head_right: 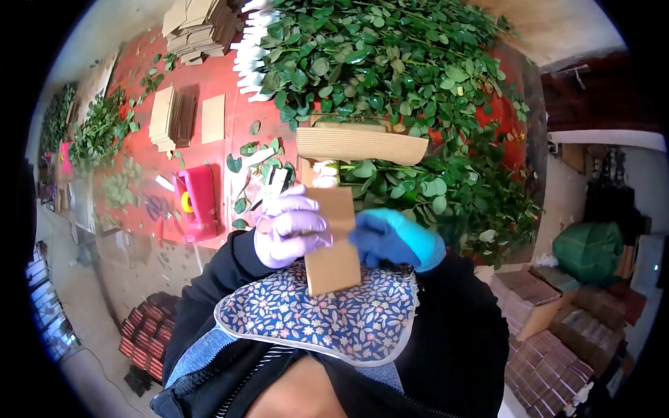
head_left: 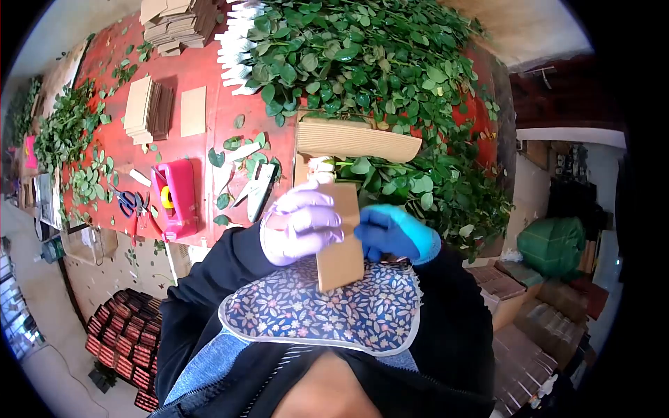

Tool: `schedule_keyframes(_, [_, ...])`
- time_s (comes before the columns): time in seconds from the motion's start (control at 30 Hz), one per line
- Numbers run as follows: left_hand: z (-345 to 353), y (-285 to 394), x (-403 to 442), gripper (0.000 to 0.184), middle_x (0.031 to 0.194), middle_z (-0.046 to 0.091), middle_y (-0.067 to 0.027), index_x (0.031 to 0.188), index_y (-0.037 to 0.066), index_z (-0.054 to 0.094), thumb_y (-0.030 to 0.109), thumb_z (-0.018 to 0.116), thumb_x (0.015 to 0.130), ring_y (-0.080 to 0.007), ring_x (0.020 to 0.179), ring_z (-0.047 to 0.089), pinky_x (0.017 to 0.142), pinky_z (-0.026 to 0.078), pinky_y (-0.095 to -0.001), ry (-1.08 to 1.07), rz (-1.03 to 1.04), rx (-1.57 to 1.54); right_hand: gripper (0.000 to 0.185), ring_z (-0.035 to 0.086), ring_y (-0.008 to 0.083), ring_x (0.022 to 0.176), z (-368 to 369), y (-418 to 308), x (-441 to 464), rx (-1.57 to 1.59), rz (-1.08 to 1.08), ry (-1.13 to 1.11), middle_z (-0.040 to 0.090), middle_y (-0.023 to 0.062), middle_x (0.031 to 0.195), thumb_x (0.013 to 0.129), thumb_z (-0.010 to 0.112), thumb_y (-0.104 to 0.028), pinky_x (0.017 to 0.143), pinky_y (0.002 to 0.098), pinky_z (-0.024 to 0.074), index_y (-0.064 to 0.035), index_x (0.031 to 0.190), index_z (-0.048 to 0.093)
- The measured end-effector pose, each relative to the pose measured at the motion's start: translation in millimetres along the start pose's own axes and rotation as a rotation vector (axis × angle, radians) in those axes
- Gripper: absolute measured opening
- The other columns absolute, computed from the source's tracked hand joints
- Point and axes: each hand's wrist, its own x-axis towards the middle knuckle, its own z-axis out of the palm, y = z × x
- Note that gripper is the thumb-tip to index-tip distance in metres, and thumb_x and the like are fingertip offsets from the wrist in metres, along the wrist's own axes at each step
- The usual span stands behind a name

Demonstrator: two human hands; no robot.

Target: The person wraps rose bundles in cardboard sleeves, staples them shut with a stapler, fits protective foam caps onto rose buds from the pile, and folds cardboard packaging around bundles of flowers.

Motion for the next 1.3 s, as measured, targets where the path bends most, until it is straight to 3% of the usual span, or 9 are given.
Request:
schedule_keyframes(0.13, [-6,-16,1,0.045,0.113,0.061,-0.0075,0.108,0.017,0.068,0.011,0.073,0.064,-0.0274,0.092,0.062,0.079,0.053,-0.0389,-0.055,-0.07,0.291,0.022,0.059,0.0102,0.063,-23,18,19,0.01,-0.043,0.145,0.062,0.0034,0.075,0.095,0.058,-0.023,0.057,0.023,0.0465,-0.0016,0.094,0.059])
schedule_keyframes(0.3, [-42,-22,-26,0.046,0.09,0.063,-0.0077,0.118,0.01,0.061,-0.003,0.061,0.073,-0.0267,0.082,0.064,0.073,0.051,-0.0364,-0.09,-0.417,0.247,0.024,0.056,0.0097,0.058,-31,37,57,0.055,-0.053,0.167,0.063,0.0033,0.075,0.095,0.057,-0.023,0.053,0.0239,0.0453,-0.0002,0.104,0.061])
schedule_keyframes(0.6, [-3,-20,0,0.03,0.085,0.058,-0.0078,0.102,0.011,0.054,0.027,0.069,0.081,-0.0288,0.075,0.062,0.063,0.05,-0.0389,-0.636,-0.4,0.346,0.032,0.058,0.0136,0.049,-44,54,97,-0.119,0.076,0.127,0.068,0.0104,0.072,0.094,0.056,-0.024,0.043,0.0268,0.0455,0.0033,0.11,0.061])
schedule_keyframes(0.77, [45,-58,19,0.049,0.086,0.064,-0.0131,0.099,0.01,0.054,0.048,0.073,0.074,-0.0337,0.077,0.065,0.065,0.051,-0.0436,-0.954,-0.48,0.353,0.044,0.057,0.018,0.045,-44,47,107,-0.315,0.023,0.135,0.068,0.0125,0.065,0.094,0.05,-0.027,0.043,0.032,0.0476,0.0039,0.067,0.067])
schedule_keyframes(0.87, [57,-80,27,0.051,0.088,0.067,-0.0155,0.099,0.009,0.059,0.048,0.075,0.071,-0.0359,0.083,0.065,0.069,0.051,-0.046,-1.132,-0.471,0.337,0.042,0.06,0.0191,0.048,-43,50,122,-0.35,0.155,0.152,0.069,0.012,0.068,0.093,0.051,-0.029,0.044,0.0326,0.049,0.0029,0.071,0.068])
schedule_keyframes(1.0, [62,-93,32,0.054,0.086,0.067,-0.0165,0.1,0.006,0.059,0.048,0.076,0.071,-0.037,0.083,0.065,0.07,0.05,-0.0477,-1.273,-0.462,0.366,0.029,0.065,0.025,0.065,-31,55,76,-1.002,-0.341,0.548,0.067,0.0099,0.072,0.09,0.06,-0.033,0.063,0.0392,0.0525,-0.0051,0.087,0.066])
schedule_keyframes(1.07, [61,-93,31,0.054,0.085,0.067,-0.018,0.098,0.004,0.059,0.048,0.076,0.071,-0.0379,0.084,0.065,0.072,0.05,-0.0481,-1.254,-0.489,0.372,0.037,0.064,0.0278,0.092,-9,45,23,-1.17,-0.267,0.483,0.067,0.0088,0.098,0.083,0.065,-0.039,0.083,0.0424,0.049,-0.0147,0.111,0.064])
schedule_keyframes(1.17, [62,-96,36,0.056,0.087,0.067,-0.0198,0.099,0.004,0.061,0.05,0.075,0.071,-0.0378,0.087,0.065,0.075,0.051,-0.0471,-1.301,-0.534,0.353,0.051,0.042,0.0271,0.132,9,107,12,-1.568,-0.716,0.675,0.047,0.0028,0.142,0.083,0.054,-0.028,0.103,0.0543,0.037,-0.03,0.134,0.051])
schedule_keyframes(1.3, [61,-105,24,0.053,0.081,0.066,-0.0183,0.094,0.004,0.059,0.049,0.076,0.072,-0.0384,0.081,0.064,0.07,0.049,-0.0477,-1.227,-0.466,0.341,0.052,0.045,0.0245,0.13,21,152,25,-1.52,-0.77,0.877,0.053,0.001,0.137,0.082,0.055,-0.024,0.107,0.0559,0.0349,-0.0339,0.133,0.053])
